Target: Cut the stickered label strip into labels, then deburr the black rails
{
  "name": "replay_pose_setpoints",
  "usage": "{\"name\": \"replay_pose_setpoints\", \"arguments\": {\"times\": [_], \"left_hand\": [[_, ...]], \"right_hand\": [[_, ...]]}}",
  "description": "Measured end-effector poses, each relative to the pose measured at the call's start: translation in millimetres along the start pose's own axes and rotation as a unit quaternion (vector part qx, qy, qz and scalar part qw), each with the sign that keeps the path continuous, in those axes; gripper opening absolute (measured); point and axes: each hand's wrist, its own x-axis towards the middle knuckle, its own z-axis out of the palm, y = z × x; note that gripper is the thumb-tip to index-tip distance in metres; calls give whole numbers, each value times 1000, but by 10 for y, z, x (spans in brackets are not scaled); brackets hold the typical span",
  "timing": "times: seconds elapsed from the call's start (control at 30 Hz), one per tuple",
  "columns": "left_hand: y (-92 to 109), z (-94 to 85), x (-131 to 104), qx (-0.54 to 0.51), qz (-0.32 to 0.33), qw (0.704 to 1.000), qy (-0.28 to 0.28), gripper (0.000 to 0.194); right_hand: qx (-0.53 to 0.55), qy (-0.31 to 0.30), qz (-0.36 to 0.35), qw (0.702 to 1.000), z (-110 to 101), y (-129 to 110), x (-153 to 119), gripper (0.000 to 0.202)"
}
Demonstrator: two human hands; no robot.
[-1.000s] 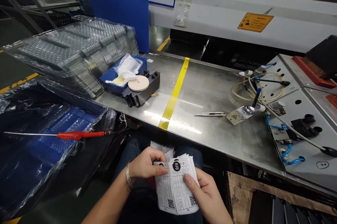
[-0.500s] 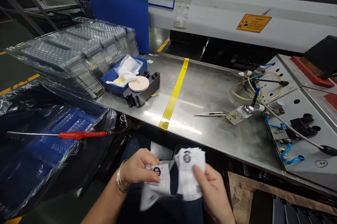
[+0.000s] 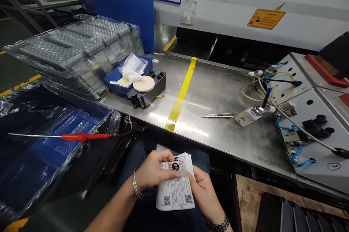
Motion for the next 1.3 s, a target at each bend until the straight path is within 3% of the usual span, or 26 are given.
{"name": "replay_pose_setpoints", "arguments": {"times": [0.23,0.33,0.5,0.6,0.67,0.73,0.8,0.87,0.93,1.03,1.1,1.17,1.3], "left_hand": [[-68,51,38,11,4,999,33,34],[-93,21,55,-12,-12,1000,22,34],[-173,-166,81,-87,-36,991,-95,40],[-171,-239,62,-104,-86,979,-155,41],[-150,-273,25,-126,-106,976,-141,41],[-130,-326,-24,-150,-111,978,-95,43],[-111,-395,-71,-180,-115,976,-40,47],[-79,-437,-96,-207,-112,972,-3,49],[-31,-408,-89,-206,-97,973,-25,48],[42,-241,-39,-140,-42,985,-90,40],[62,-114,-7,-73,11,994,-79,37],[51,-24,10,-9,63,998,-29,36],[-23,66,12,53,145,986,59,33]], "right_hand": [[-12,20,25,999,-8,-58,3,42],[-43,4,22,999,-23,-102,-10,39],[-76,1,13,997,-17,-191,-45,34],[-98,9,-4,995,-31,-179,-47,33],[-105,59,-6,993,-122,-151,-44,33],[-75,177,-6,981,-292,-139,-42,36],[-38,321,-19,946,-480,-162,-39,40],[-43,388,-30,920,-586,-210,-27,43],[-88,337,-19,937,-544,-251,2,43],[-157,130,-17,979,-269,-250,69,40],[-174,27,-42,983,-85,-213,101,38],[-161,-21,-53,985,13,-176,104,38],[-114,-38,-18,993,-3,-155,56,37]]}}
